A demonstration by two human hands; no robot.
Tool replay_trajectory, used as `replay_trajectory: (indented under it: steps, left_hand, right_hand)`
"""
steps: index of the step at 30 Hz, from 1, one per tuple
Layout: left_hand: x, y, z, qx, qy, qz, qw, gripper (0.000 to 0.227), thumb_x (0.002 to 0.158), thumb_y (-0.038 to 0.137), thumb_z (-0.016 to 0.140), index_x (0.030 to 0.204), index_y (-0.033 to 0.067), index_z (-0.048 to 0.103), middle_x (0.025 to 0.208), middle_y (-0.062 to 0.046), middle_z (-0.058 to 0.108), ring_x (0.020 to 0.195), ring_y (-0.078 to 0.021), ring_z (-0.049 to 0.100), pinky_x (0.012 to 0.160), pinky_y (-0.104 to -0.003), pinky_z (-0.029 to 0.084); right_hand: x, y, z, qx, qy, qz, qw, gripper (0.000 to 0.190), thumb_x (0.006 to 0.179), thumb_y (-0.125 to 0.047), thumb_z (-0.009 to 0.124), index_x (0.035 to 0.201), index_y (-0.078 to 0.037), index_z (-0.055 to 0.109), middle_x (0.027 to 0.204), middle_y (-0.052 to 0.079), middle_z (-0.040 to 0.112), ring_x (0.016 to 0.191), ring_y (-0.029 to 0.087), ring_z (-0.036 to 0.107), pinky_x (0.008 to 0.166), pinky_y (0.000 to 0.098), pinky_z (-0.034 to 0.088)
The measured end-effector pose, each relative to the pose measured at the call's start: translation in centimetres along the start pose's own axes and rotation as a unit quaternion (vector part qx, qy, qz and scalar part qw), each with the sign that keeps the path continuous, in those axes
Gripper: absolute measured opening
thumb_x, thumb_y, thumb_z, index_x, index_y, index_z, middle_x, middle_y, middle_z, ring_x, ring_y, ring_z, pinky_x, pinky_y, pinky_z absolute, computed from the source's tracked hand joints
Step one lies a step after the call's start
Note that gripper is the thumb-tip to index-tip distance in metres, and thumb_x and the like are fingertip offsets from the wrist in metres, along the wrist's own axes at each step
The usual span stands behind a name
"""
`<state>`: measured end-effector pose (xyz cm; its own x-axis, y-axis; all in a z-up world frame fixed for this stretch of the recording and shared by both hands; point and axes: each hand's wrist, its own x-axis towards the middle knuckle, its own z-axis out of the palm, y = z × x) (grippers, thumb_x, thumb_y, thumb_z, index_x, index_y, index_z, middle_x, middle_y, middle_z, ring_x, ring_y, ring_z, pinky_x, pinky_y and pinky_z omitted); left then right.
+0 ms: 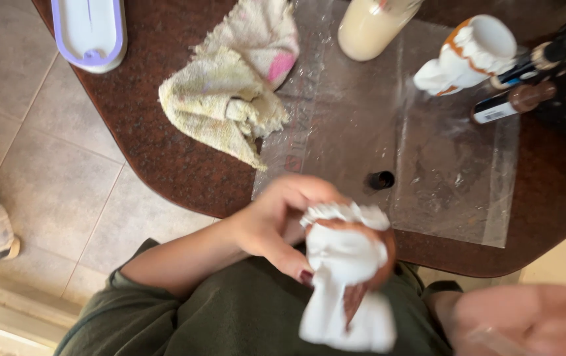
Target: Painting details onto a small ceramic figurine using a fine brush.
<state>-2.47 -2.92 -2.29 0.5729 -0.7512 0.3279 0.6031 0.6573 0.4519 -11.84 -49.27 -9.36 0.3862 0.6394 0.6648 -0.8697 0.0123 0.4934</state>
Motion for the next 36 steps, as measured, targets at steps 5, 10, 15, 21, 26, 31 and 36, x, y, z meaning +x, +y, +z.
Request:
replay_trajectory:
  steps: [5, 10, 15, 21, 26, 31, 36]
  left_hand:
    - [2.1, 5.6, 2.9, 0.641, 0.106, 0.249, 0.718, 0.041, 0.079, 0.01, 0.092, 0.114, 0.0062, 0.071, 0.103, -0.004, 0.079, 0.088, -0.0092, 0.073, 0.101, -0.031, 0.048]
    - [5.5, 9.7, 2.5, 0.795, 0.077, 0.236, 0.554, 0.04, 0.074, 0.011, 0.091, 0.11, 0.0084, 0.074, 0.101, -0.006, 0.079, 0.092, -0.0147, 0.075, 0.109, -0.039, 0.044]
    - [9.4, 12.6, 0.4, 0.854, 0.05, 0.164, 0.49, 0.038, 0.073, 0.011, 0.09, 0.107, 0.01, 0.075, 0.096, -0.006, 0.079, 0.086, -0.0156, 0.075, 0.11, -0.041, 0.045]
    - [11.3, 12.9, -0.4, 0.717, 0.077, 0.073, 0.689, 0.041, 0.072, 0.003, 0.087, 0.111, 0.0066, 0.073, 0.11, -0.004, 0.075, 0.103, -0.0113, 0.074, 0.101, -0.031, 0.059]
    - [10.8, 12.3, -1.3, 0.588, 0.106, 0.01, 0.802, 0.039, 0.075, -0.003, 0.086, 0.111, 0.0028, 0.071, 0.104, -0.004, 0.08, 0.095, -0.0082, 0.072, 0.095, -0.028, 0.057]
    - [10.5, 12.5, -1.4, 0.573, 0.1, 0.019, 0.813, 0.04, 0.075, -0.002, 0.087, 0.11, 0.0031, 0.071, 0.104, -0.004, 0.079, 0.095, -0.0076, 0.072, 0.095, -0.028, 0.056]
    - [9.8, 12.8, -1.8, 0.574, 0.07, 0.035, 0.815, 0.038, 0.076, 0.001, 0.087, 0.11, 0.0055, 0.071, 0.108, -0.002, 0.078, 0.099, -0.0068, 0.072, 0.097, -0.028, 0.057]
  right_hand:
    - [19.6, -0.3, -3.3, 0.66, -0.097, 0.401, 0.628, 0.022, 0.107, -0.016, 0.052, 0.095, -0.003, 0.038, 0.077, 0.006, 0.04, 0.077, 0.014, 0.039, 0.09, 0.0267, 0.038]
    - [18.3, -2.8, -4.8, 0.846, -0.111, 0.503, 0.142, 0.015, 0.107, -0.014, 0.06, 0.103, -0.002, 0.051, 0.078, 0.011, 0.053, 0.077, 0.018, 0.051, 0.09, 0.0335, 0.044]
    - [16.5, -3.8, -5.3, 0.849, -0.13, 0.502, 0.104, 0.015, 0.115, -0.011, 0.056, 0.105, -0.001, 0.053, 0.076, 0.011, 0.058, 0.075, 0.018, 0.05, 0.092, 0.0325, 0.044]
    - [17.5, -3.3, -5.2, 0.851, -0.149, 0.496, 0.089, 0.011, 0.111, -0.012, 0.055, 0.108, -0.002, 0.055, 0.08, 0.011, 0.061, 0.074, 0.016, 0.055, 0.078, 0.0286, 0.043]
    - [17.1, -3.2, -5.4, 0.856, -0.162, 0.481, 0.097, 0.016, 0.115, -0.012, 0.055, 0.105, 0.0, 0.056, 0.081, 0.01, 0.062, 0.078, 0.016, 0.057, 0.086, 0.0295, 0.043]
    - [17.3, -3.4, -5.5, 0.86, -0.171, 0.469, 0.11, 0.016, 0.115, -0.013, 0.056, 0.104, 0.0, 0.056, 0.08, 0.009, 0.062, 0.078, 0.016, 0.057, 0.091, 0.0312, 0.044]
    - [17.5, -3.4, -5.6, 0.864, -0.179, 0.454, 0.123, 0.015, 0.114, -0.012, 0.056, 0.104, -0.001, 0.056, 0.08, 0.008, 0.063, 0.078, 0.015, 0.058, 0.095, 0.0328, 0.045]
